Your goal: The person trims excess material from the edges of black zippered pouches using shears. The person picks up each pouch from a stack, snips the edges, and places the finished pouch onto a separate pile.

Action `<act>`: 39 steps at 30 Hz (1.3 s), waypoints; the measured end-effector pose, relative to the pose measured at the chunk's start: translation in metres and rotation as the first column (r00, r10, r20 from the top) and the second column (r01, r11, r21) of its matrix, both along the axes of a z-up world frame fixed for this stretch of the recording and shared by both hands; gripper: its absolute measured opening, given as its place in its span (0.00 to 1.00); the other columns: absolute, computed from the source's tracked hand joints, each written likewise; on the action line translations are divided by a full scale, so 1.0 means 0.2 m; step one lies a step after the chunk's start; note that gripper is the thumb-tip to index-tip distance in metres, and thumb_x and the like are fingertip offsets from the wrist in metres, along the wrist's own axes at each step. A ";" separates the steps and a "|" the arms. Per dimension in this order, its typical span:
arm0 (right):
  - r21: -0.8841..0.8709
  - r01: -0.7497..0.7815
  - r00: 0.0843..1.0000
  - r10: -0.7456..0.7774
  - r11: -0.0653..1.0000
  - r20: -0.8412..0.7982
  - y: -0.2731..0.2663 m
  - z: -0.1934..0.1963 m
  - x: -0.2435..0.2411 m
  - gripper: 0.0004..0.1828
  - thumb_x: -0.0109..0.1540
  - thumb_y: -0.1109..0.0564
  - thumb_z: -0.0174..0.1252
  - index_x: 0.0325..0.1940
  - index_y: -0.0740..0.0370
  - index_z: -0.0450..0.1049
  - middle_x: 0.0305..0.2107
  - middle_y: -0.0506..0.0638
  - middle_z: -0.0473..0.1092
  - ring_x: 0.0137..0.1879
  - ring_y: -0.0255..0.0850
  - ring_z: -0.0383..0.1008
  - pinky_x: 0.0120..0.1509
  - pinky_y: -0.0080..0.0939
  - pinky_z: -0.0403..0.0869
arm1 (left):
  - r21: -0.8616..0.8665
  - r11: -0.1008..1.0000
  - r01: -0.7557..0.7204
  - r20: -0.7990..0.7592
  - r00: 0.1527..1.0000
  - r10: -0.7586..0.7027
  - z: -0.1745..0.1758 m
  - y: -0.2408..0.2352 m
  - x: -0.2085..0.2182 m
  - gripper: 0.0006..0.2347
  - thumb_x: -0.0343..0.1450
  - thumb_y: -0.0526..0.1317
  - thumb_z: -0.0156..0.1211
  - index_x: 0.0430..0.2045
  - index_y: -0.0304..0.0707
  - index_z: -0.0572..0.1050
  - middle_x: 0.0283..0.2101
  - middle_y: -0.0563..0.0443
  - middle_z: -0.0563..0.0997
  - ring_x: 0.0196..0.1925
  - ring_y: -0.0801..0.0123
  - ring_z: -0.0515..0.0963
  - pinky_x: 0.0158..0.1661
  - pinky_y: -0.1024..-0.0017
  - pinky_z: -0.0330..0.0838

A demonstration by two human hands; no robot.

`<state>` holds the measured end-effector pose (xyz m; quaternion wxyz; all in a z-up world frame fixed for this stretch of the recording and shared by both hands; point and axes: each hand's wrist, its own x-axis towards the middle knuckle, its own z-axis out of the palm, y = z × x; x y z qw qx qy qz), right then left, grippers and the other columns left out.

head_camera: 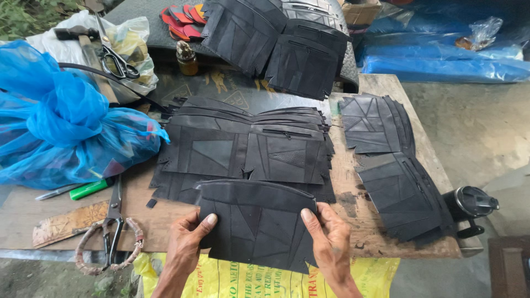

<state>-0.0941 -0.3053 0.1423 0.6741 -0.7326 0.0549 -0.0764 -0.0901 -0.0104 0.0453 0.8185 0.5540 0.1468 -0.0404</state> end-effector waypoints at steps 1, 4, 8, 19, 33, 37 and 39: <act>0.010 0.004 1.000 -0.004 1.000 -0.001 0.00 0.01 -0.01 0.14 0.64 0.56 0.61 0.45 0.72 0.81 0.29 0.49 0.78 0.34 0.31 0.71 0.39 0.31 0.69 | -0.042 0.999 0.006 0.013 1.000 -0.005 -0.01 0.00 0.00 0.11 0.67 0.35 0.69 0.35 0.21 0.81 0.32 0.42 0.85 0.30 0.68 0.82 0.33 0.71 0.79; 0.077 0.008 0.998 -0.013 0.997 0.057 -0.02 0.02 -0.02 0.15 0.62 0.58 0.63 0.48 0.73 0.80 0.32 0.48 0.78 0.37 0.29 0.73 0.42 0.29 0.71 | -0.049 0.999 -0.011 0.037 0.999 0.012 -0.05 0.01 -0.01 0.11 0.67 0.34 0.68 0.37 0.21 0.82 0.33 0.41 0.86 0.30 0.67 0.83 0.34 0.71 0.79; 0.059 0.014 0.998 -0.017 0.998 0.052 -0.03 0.05 -0.04 0.15 0.61 0.59 0.65 0.48 0.72 0.81 0.30 0.46 0.77 0.34 0.28 0.71 0.39 0.28 0.69 | -0.049 0.999 -0.001 0.078 0.997 0.005 -0.07 0.02 -0.01 0.12 0.66 0.34 0.68 0.39 0.21 0.81 0.33 0.42 0.86 0.32 0.67 0.84 0.36 0.70 0.80; 0.075 0.027 0.998 -0.031 0.997 0.060 -0.05 0.02 -0.06 0.14 0.60 0.60 0.66 0.47 0.72 0.81 0.30 0.44 0.77 0.35 0.26 0.73 0.41 0.26 0.71 | -0.132 0.991 0.016 0.139 0.990 0.003 -0.02 0.02 -0.02 0.13 0.66 0.32 0.68 0.42 0.20 0.80 0.39 0.38 0.86 0.38 0.62 0.86 0.42 0.66 0.82; -0.036 0.014 0.985 -0.007 0.999 0.173 -0.07 0.03 -0.06 0.07 0.62 0.61 0.64 0.40 0.69 0.81 0.24 0.40 0.68 0.27 0.26 0.61 0.30 0.27 0.60 | -0.032 0.999 -0.043 0.150 0.988 0.048 -0.01 0.07 -0.08 0.11 0.64 0.30 0.70 0.37 0.21 0.82 0.34 0.38 0.87 0.32 0.64 0.85 0.36 0.67 0.82; -0.010 -0.171 0.977 0.171 0.985 0.127 -0.13 0.02 -0.04 0.05 0.63 0.63 0.62 0.39 0.68 0.80 0.28 0.41 0.66 0.28 0.26 0.60 0.30 0.29 0.60 | 0.174 0.981 -0.080 0.158 0.986 0.052 0.03 0.12 -0.07 0.12 0.65 0.31 0.72 0.37 0.17 0.83 0.34 0.35 0.85 0.34 0.63 0.84 0.37 0.66 0.80; -0.232 -0.181 0.969 0.213 0.956 0.122 -0.20 -0.07 -0.06 0.06 0.62 0.63 0.63 0.42 0.67 0.80 0.27 0.43 0.64 0.28 0.28 0.60 0.30 0.29 0.60 | 0.418 0.901 -0.119 0.198 0.979 0.038 0.10 0.15 -0.04 0.17 0.61 0.31 0.75 0.40 0.20 0.80 0.44 0.39 0.82 0.44 0.66 0.82 0.44 0.69 0.78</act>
